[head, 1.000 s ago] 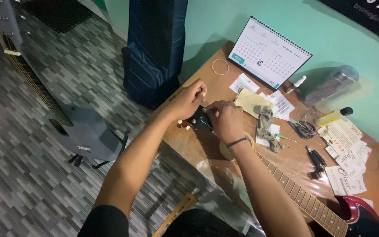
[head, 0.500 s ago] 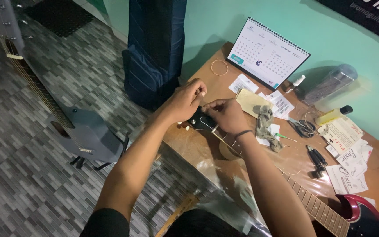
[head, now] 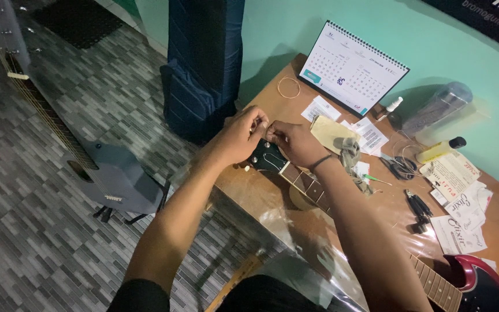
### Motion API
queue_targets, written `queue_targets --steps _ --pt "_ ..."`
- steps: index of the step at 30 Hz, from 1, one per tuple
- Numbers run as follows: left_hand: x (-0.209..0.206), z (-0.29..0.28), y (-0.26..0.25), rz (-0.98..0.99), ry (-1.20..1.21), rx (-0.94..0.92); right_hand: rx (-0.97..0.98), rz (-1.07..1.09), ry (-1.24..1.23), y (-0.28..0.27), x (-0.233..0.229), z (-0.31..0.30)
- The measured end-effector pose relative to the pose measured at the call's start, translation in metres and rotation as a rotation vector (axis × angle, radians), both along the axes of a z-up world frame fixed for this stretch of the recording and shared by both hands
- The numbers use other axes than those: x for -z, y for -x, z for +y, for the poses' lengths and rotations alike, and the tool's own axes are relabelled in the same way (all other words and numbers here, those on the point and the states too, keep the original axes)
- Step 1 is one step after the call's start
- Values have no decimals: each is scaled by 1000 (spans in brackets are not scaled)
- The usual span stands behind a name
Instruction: The person strings a red electric guitar by hand, threading the strings through the bridge and winding them onto the tuning pegs at the headstock. The process involves pulling the strings taut and securing them around the tuning posts.
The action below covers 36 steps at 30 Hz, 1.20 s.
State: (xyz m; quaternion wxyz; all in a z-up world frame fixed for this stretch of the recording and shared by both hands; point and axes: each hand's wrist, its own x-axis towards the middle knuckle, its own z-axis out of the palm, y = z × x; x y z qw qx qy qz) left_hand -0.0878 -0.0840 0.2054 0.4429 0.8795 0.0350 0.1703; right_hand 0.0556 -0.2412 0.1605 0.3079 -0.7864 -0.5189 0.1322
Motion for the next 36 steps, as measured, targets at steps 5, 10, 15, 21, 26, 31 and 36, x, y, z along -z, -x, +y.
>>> queue_targets --steps 5,10,15,21,26,31,36 --pt "50 4 -5 -225 -168 -149 11 11 41 7 -12 -2" --pt "60 -6 8 -217 -289 -283 26 24 27 1 -5 -2" --pt "45 -7 0 27 -272 -200 61 -31 -5 2 -10 -4" --pt "-5 -8 -6 346 -228 -133 130 -29 -14 1 -7 -10" --pt "9 1 -34 520 -316 -75 145 -59 -20 -2 -2 -13" --pt "6 -3 -34 538 -327 -25 160 -45 -31 2 -6 -15" --pt "7 -7 -14 275 -187 42 149 140 -108 -4 10 -17"
